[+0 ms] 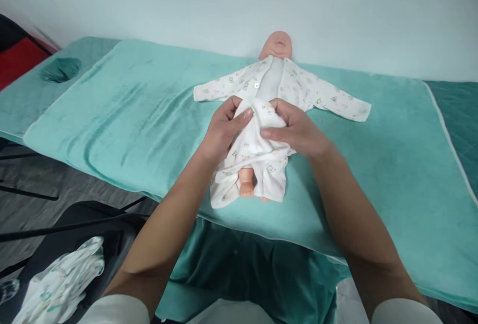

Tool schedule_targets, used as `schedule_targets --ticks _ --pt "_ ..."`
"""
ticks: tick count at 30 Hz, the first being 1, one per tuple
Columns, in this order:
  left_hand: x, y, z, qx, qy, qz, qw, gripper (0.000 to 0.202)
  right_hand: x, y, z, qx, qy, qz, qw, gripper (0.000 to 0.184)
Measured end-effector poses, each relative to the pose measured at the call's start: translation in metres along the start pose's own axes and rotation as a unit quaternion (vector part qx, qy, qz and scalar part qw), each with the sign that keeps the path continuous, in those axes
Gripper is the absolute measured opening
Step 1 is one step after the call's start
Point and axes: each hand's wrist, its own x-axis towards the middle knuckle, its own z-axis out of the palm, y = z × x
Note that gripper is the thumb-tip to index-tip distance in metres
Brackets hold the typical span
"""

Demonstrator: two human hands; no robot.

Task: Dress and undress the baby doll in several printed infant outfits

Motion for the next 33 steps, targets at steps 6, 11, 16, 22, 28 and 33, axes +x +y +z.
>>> schedule_targets --ticks 6,11,16,22,28,33 --pt "0.01 -0.001 0.011 0.017 0.048 0.02 0.999 0.05 0.001 -0.004 0.01 -0.101 -0.131 0.057 0.985 0.036" --pt "-0.005 0.005 -0.001 0.023 0.006 0.002 1.0 0.054 0.002 0.004 0.01 0.036 0.001 0.107 0.994 0.031" --pt "-0.019 0.006 -0.015 0.031 -0.105 -0.061 0.992 0.055 0.007 0.016 0.012 0.164 0.088 0.083 0.979 0.031" --pt "-0.016 -0.002 -0.001 -0.043 -0.013 -0.059 0.997 0.041 0.003 0.017 0.009 0.131 0.064 0.062 0.987 0.038" --pt "0.001 -0.008 0.014 -0.017 0.058 -0.022 0.998 0.045 -0.001 0.007 0.001 0.024 -0.13 0.07 0.989 0.047" --pt "-0.001 -0.002 0.01 0.036 0.046 -0.02 0.998 0.054 -0.001 0.008 0.007 0.016 -0.079 0.111 0.991 0.031"
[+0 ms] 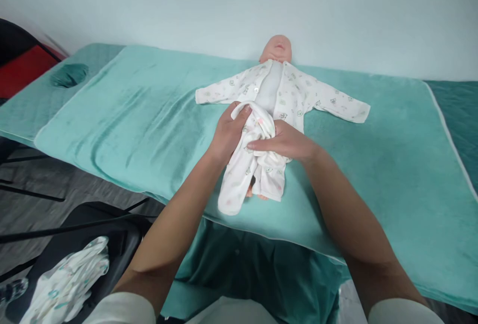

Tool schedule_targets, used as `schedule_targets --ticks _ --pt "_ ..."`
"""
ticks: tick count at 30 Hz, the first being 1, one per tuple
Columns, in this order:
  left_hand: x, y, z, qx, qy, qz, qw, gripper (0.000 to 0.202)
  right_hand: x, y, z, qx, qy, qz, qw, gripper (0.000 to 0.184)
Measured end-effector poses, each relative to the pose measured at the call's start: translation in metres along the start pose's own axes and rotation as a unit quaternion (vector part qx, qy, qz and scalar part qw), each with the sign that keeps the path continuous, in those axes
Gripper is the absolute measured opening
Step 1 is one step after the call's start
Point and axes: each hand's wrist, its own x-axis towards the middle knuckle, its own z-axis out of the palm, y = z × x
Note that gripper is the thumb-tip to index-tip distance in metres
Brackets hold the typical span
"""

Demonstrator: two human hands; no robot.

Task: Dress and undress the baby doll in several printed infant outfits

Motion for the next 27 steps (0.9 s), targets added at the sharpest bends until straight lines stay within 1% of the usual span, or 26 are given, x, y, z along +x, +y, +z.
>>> schedule_targets --ticks 1,4,6,7,8,10,11,13,15,17,19,21,23,25,27 --pt "-0.003 0.003 -0.003 0.004 -0.017 0.0 1.0 0.054 0.002 0.002 0.001 0.03 0.029 -0.001 0.999 0.03" --pt "-0.016 0.01 -0.013 0.032 -0.106 0.0 0.994 0.05 0.007 0.007 0.003 0.114 0.094 -0.014 0.989 0.032" --pt "-0.024 0.01 -0.015 0.026 -0.149 -0.02 0.988 0.05 0.009 0.01 0.004 0.147 0.111 -0.019 0.983 0.034" --pt "-0.027 0.009 -0.015 0.006 -0.152 -0.033 0.988 0.05 0.01 0.011 0.004 0.155 0.115 -0.022 0.981 0.035" --pt "-0.028 0.007 -0.013 -0.023 -0.14 -0.043 0.989 0.047 0.01 0.011 0.005 0.157 0.117 -0.025 0.98 0.037" --pt "-0.027 0.001 -0.009 -0.091 -0.087 -0.048 0.991 0.04 0.008 0.009 0.005 0.139 0.109 -0.037 0.984 0.04" --pt "-0.025 -0.002 -0.007 -0.123 -0.055 -0.046 0.99 0.037 0.007 0.008 0.004 0.115 0.094 -0.046 0.988 0.043" --pt "-0.02 -0.005 -0.004 -0.164 -0.005 -0.039 0.986 0.032 0.003 0.003 0.003 0.038 0.042 -0.062 0.996 0.049" --pt "-0.017 -0.004 -0.003 -0.182 0.013 -0.031 0.983 0.028 0.0 -0.002 0.002 -0.044 -0.013 -0.053 0.998 0.052" --pt "-0.016 0.0 -0.003 -0.187 0.009 -0.029 0.982 0.025 -0.002 -0.003 0.001 -0.076 -0.041 -0.018 0.996 0.047" --pt "-0.02 0.003 -0.002 -0.186 0.007 -0.04 0.982 0.023 -0.002 -0.001 0.0 -0.037 -0.022 -0.002 0.999 0.042" --pt "-0.027 0.006 0.001 -0.178 0.008 -0.049 0.983 0.024 0.0 0.006 -0.001 0.036 0.015 -0.017 0.999 0.042" --pt "-0.036 0.007 0.004 -0.159 0.014 -0.046 0.986 0.028 0.002 0.011 -0.003 0.082 0.041 -0.039 0.995 0.042" --pt "-0.048 0.009 0.008 -0.14 0.021 -0.045 0.989 0.033 0.004 0.013 -0.004 0.068 0.043 -0.052 0.995 0.041" --pt "-0.061 0.011 0.009 -0.132 0.029 -0.064 0.989 0.038 0.005 0.01 -0.004 0.017 0.034 -0.063 0.997 0.04"
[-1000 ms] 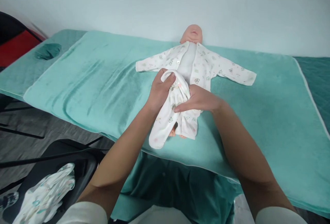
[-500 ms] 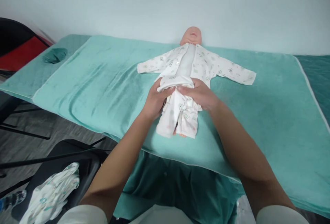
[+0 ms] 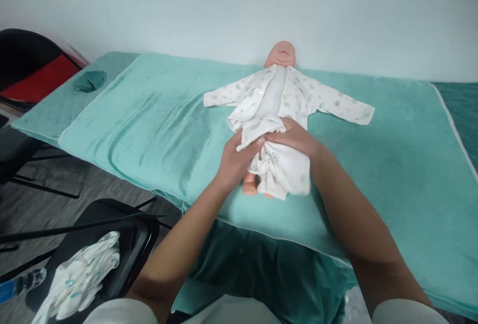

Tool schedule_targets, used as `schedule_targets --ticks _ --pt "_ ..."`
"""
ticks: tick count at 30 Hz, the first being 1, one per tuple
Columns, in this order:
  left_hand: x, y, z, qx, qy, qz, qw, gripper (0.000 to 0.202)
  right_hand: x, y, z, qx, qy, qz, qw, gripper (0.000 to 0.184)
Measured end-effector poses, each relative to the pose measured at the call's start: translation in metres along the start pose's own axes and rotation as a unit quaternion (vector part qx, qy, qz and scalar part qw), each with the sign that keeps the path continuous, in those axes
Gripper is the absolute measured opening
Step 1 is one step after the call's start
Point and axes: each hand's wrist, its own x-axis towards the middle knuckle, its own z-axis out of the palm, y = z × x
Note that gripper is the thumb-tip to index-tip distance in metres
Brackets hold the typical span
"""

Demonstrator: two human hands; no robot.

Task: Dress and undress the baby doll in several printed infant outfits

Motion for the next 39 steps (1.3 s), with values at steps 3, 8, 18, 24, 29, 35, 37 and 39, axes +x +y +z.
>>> schedule_targets --ticks 3,8,18,24,29,35,37,39 --pt "-0.022 0.0 -0.003 0.0 0.015 -0.06 0.998 0.04 0.001 -0.008 0.004 -0.097 -0.027 -0.009 0.995 0.034" --pt "-0.062 -0.002 -0.002 -0.025 0.056 -0.073 0.995 0.042 -0.001 -0.014 0.015 -0.237 -0.045 -0.006 0.971 0.011" --pt "-0.133 -0.008 0.026 -0.113 0.158 -0.121 0.973 0.028 -0.001 -0.02 0.02 -0.379 -0.093 0.061 0.919 0.01" --pt "-0.147 -0.027 0.03 -0.182 0.205 -0.142 0.951 0.028 -0.007 -0.021 0.023 -0.463 -0.12 0.048 0.877 0.012" --pt "-0.145 -0.043 0.012 -0.176 0.236 -0.162 0.942 0.03 -0.011 -0.022 0.027 -0.516 -0.124 0.05 0.846 0.015" --pt "-0.114 -0.039 -0.033 0.046 0.175 -0.11 0.977 0.015 -0.013 -0.015 0.031 -0.533 -0.129 0.028 0.835 0.022" --pt "-0.105 -0.032 -0.041 0.082 0.142 -0.111 0.98 0.019 -0.012 -0.013 0.031 -0.525 -0.13 0.02 0.841 0.026" --pt "-0.099 -0.027 -0.044 0.066 0.105 -0.131 0.984 0.026 -0.012 -0.011 0.031 -0.52 -0.127 0.022 0.844 0.029"
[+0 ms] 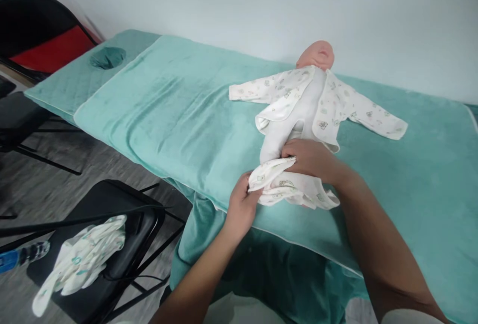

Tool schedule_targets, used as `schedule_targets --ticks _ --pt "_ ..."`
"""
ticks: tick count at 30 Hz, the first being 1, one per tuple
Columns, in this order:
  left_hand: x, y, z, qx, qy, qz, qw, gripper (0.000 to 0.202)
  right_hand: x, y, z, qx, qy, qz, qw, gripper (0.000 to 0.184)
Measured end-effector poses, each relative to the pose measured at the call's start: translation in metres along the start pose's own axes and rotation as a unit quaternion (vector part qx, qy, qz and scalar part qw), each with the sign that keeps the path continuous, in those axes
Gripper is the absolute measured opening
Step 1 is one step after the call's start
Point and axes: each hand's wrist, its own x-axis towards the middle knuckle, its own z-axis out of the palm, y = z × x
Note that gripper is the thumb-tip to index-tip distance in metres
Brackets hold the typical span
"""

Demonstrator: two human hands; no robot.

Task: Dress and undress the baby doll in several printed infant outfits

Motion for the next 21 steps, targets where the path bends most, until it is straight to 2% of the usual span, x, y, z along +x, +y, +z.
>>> schedule_targets --ticks 3,5,11,13,16,21 --pt "0.001 0.001 0.0 -0.028 -0.032 -0.029 0.999 0.023 0.0 0.0 -0.003 0.023 -0.002 0.008 1.0 0.028" --pt "0.003 -0.001 0.0 -0.023 -0.032 -0.02 0.999 0.022 -0.001 0.0 -0.007 0.054 -0.01 0.013 0.998 0.027" --pt "0.028 -0.013 -0.007 0.05 -0.049 0.102 0.992 0.026 -0.006 0.003 -0.019 0.148 -0.04 -0.009 0.988 0.035" --pt "0.04 -0.014 -0.01 0.055 -0.066 0.123 0.989 0.028 -0.007 0.005 -0.021 0.174 -0.052 -0.003 0.983 0.034" --pt "0.051 -0.011 -0.014 0.025 -0.071 0.128 0.989 0.032 -0.007 0.009 -0.023 0.218 -0.08 0.006 0.973 0.035" --pt "0.057 -0.01 -0.015 -0.062 -0.074 0.096 0.991 0.029 -0.005 0.016 -0.024 0.231 -0.096 -0.041 0.967 0.037"
